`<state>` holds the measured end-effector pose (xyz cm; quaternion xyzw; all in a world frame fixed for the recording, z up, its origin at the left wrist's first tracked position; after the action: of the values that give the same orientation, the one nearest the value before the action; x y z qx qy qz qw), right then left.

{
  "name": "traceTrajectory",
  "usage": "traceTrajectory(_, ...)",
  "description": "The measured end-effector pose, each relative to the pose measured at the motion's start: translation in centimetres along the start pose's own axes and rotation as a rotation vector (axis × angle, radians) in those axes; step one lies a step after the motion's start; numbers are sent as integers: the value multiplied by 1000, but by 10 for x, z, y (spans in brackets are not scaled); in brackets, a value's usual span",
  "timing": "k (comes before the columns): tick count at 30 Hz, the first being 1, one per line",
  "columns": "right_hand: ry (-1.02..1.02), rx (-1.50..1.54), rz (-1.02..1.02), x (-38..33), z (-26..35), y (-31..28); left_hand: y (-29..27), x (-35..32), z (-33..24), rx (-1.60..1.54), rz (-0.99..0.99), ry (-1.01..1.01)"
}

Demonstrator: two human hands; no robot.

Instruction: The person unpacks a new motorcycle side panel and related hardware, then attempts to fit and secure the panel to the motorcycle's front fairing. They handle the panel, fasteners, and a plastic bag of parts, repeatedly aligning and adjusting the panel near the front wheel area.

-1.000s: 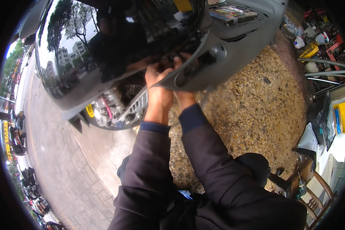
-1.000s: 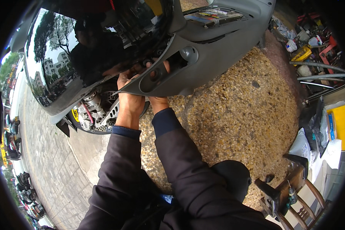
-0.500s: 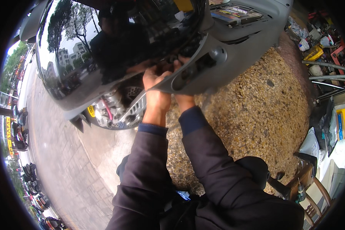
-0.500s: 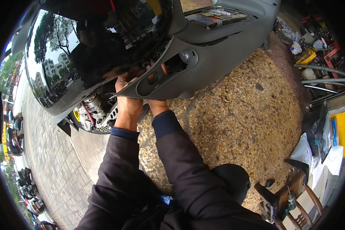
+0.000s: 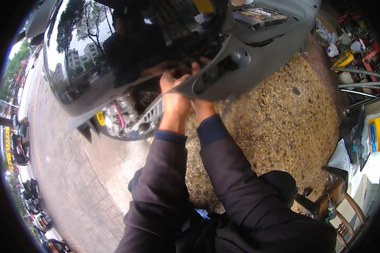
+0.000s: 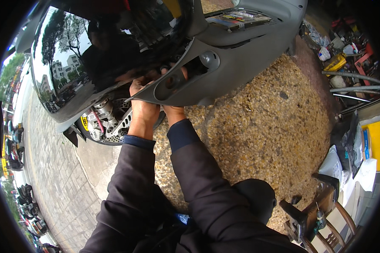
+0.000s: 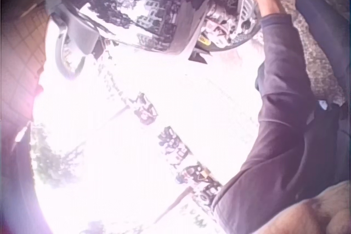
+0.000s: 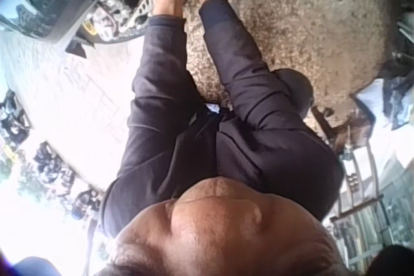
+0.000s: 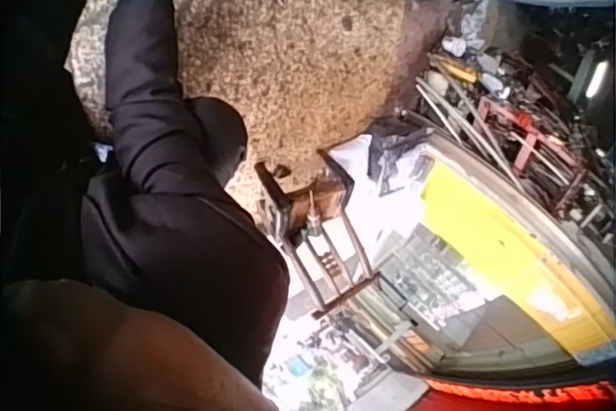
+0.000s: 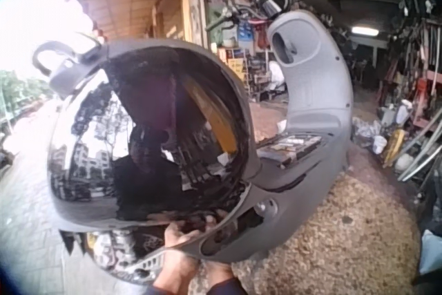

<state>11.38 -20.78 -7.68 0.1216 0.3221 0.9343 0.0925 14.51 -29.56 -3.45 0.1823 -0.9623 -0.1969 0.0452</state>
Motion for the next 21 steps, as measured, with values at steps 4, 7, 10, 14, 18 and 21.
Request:
traceTrajectory(4,42,72,-6,3,-9,-1,2,0,-1,-51,43,16)
traceTrajectory(7,60,221,-14,7,-14,-2,4,1,-1,-106,52,21)
traceTrajectory(10,63,123,-40,7,-15,-3,1,-1,-1,-70,18,14)
traceTrajectory(14,44,78,-34,3,-9,1,1,-3,-2,-72,43,2)
traceTrajectory(18,-117,-157,-60,2,7,4,0,-3,-4,-30,16,28)
traceTrajectory(21,-135,-205,-55,3,9,5,1,-3,-6,-13,-5,34)
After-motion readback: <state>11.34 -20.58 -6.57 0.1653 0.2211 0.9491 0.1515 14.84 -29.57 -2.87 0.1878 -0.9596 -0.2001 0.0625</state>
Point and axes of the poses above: each hand's wrist, its own x-axis towards the middle knuckle, its own y-axis out of the palm, z = x × y, the point moved 6 cm from there along x, towards the middle knuckle, and after that the axes turned 5 degrees about -x, right-handed, at the moved point
